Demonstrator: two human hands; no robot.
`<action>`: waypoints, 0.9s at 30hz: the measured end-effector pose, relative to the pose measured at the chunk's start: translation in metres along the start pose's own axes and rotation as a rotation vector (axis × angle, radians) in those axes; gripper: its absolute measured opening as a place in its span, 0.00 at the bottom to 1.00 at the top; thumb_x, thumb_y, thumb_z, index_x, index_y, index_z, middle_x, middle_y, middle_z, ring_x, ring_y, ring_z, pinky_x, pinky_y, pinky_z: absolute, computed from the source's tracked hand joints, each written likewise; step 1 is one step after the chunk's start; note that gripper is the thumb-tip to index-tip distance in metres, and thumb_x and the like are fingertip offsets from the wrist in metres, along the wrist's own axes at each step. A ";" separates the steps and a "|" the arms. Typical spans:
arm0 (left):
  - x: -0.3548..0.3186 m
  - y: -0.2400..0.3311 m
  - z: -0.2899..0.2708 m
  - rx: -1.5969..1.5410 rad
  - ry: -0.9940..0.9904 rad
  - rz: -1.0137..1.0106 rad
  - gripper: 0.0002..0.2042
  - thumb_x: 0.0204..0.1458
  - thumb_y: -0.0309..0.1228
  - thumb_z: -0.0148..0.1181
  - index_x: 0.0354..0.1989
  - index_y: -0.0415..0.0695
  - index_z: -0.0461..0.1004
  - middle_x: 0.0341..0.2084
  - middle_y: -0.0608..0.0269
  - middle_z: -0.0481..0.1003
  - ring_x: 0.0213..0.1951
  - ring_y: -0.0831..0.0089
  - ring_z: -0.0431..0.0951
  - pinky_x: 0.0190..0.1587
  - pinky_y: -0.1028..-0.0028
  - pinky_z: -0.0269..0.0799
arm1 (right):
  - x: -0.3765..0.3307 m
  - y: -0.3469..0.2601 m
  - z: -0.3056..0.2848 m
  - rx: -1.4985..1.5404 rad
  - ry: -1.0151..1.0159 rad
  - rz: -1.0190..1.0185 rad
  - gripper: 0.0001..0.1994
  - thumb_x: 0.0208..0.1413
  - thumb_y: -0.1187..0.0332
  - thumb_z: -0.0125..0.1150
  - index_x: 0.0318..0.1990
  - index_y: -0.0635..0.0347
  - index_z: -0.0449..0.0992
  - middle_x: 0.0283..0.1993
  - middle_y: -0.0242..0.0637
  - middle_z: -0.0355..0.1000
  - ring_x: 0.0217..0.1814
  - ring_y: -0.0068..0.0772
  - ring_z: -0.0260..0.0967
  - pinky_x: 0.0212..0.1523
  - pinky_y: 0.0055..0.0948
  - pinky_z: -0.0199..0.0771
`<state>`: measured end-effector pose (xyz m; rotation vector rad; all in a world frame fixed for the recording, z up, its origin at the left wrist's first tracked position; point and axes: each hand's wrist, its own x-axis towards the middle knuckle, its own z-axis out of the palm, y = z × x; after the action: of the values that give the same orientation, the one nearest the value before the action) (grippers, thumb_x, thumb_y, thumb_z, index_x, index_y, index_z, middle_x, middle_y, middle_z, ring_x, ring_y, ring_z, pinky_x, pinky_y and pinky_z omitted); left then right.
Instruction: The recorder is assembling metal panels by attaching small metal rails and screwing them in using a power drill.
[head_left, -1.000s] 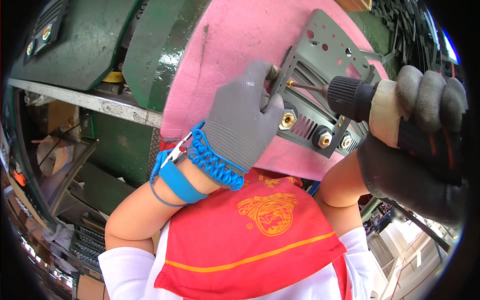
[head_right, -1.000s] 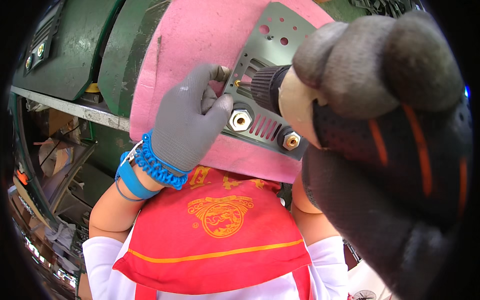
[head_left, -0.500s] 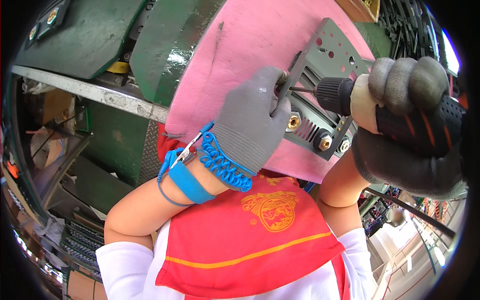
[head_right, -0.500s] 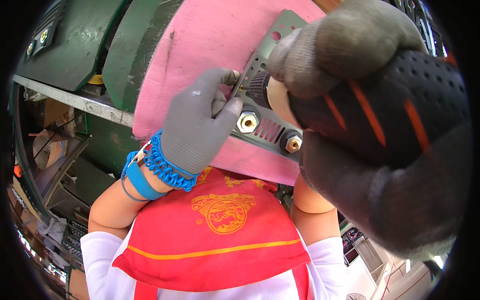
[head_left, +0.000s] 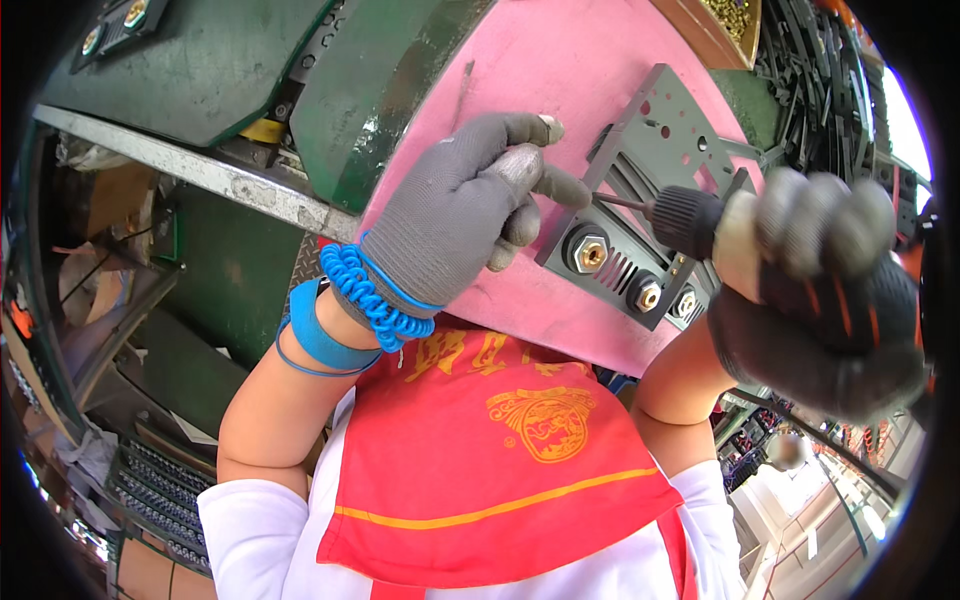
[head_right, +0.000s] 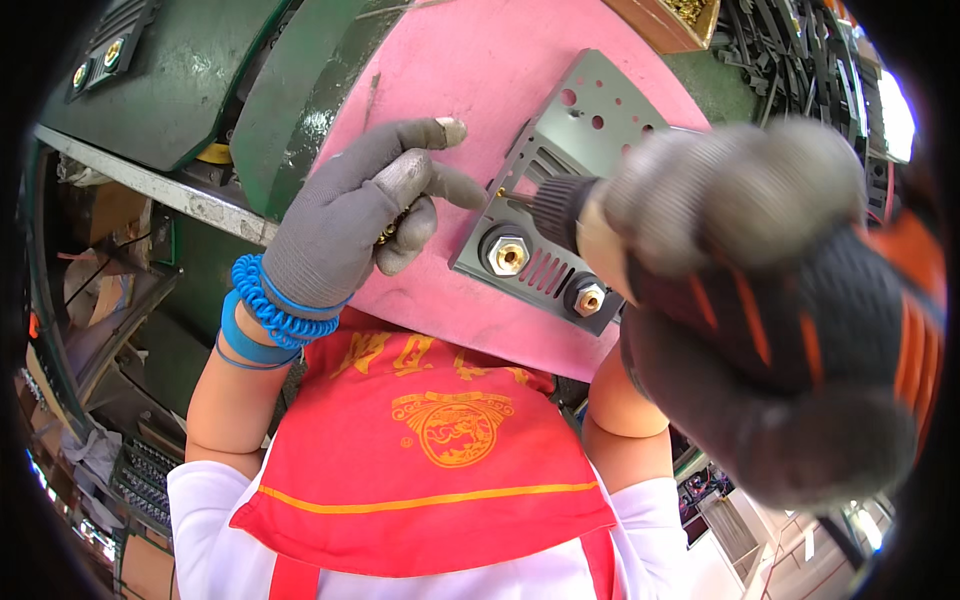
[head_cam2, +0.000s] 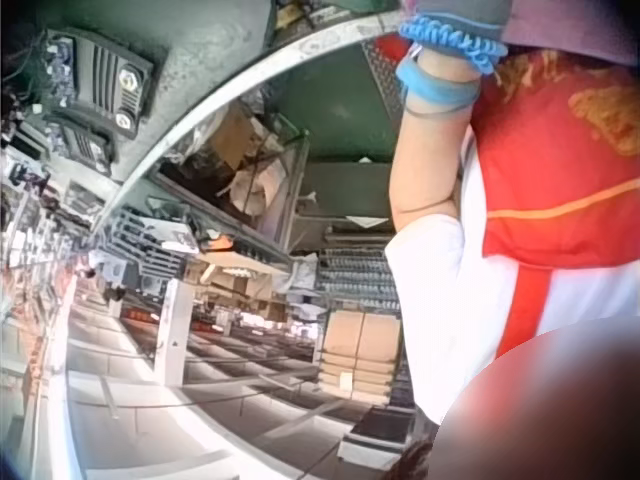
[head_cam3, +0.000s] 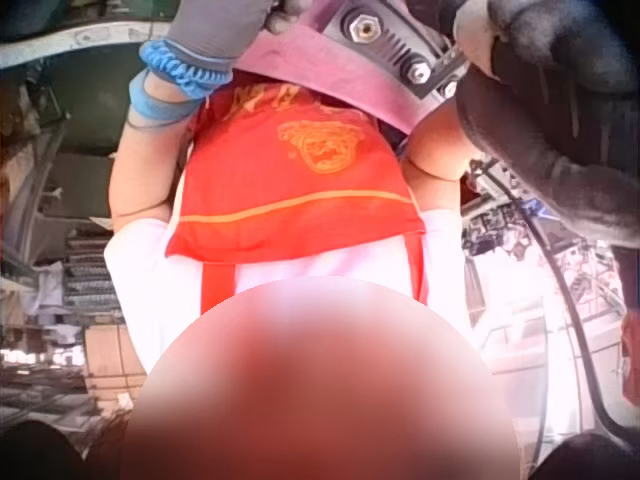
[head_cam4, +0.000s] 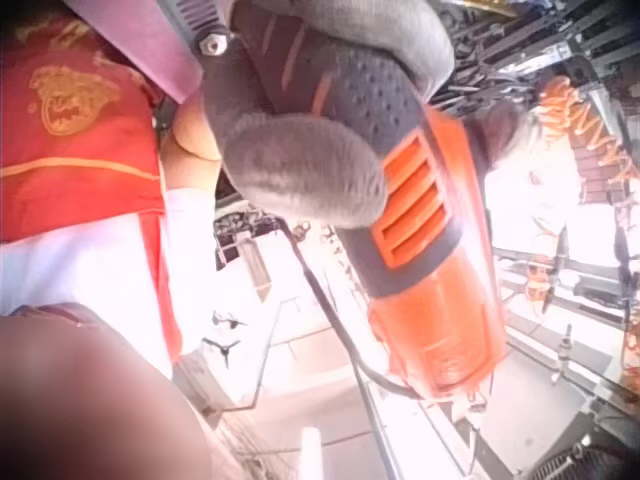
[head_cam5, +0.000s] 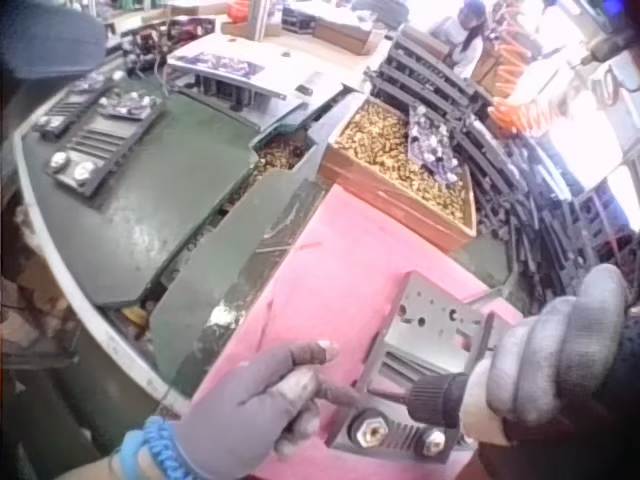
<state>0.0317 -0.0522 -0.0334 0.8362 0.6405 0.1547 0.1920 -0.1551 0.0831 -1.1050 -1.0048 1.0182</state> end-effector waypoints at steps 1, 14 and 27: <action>0.001 0.002 0.002 0.003 -0.008 0.003 0.18 0.64 0.34 0.41 0.54 0.34 0.67 0.32 0.59 0.74 0.21 0.85 0.61 0.22 0.82 0.59 | -0.002 -0.002 0.001 0.033 0.004 -0.013 0.06 0.53 0.71 0.51 0.29 0.54 0.61 0.26 0.26 0.54 0.30 0.22 0.51 0.33 0.19 0.53; 0.017 -0.004 0.009 -0.216 -0.183 -0.237 0.27 0.58 0.55 0.50 0.39 0.37 0.76 0.18 0.70 0.70 0.14 0.86 0.59 0.17 0.84 0.52 | -0.031 -0.064 -0.023 -0.859 0.098 0.260 0.11 0.43 0.74 0.67 0.29 0.55 0.67 0.25 0.24 0.59 0.30 0.11 0.60 0.30 0.13 0.59; 0.015 0.000 0.022 -0.215 -0.195 -0.143 0.28 0.61 0.54 0.44 0.50 0.38 0.72 0.16 0.76 0.59 0.14 0.88 0.51 0.16 0.83 0.48 | -0.030 -0.061 -0.038 -1.202 0.148 0.277 0.16 0.39 0.74 0.69 0.26 0.57 0.63 0.24 0.23 0.55 0.26 0.12 0.55 0.26 0.14 0.55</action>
<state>0.0568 -0.0609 -0.0293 0.5872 0.4885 0.0116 0.2297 -0.2014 0.1334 -2.3028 -1.3914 0.4491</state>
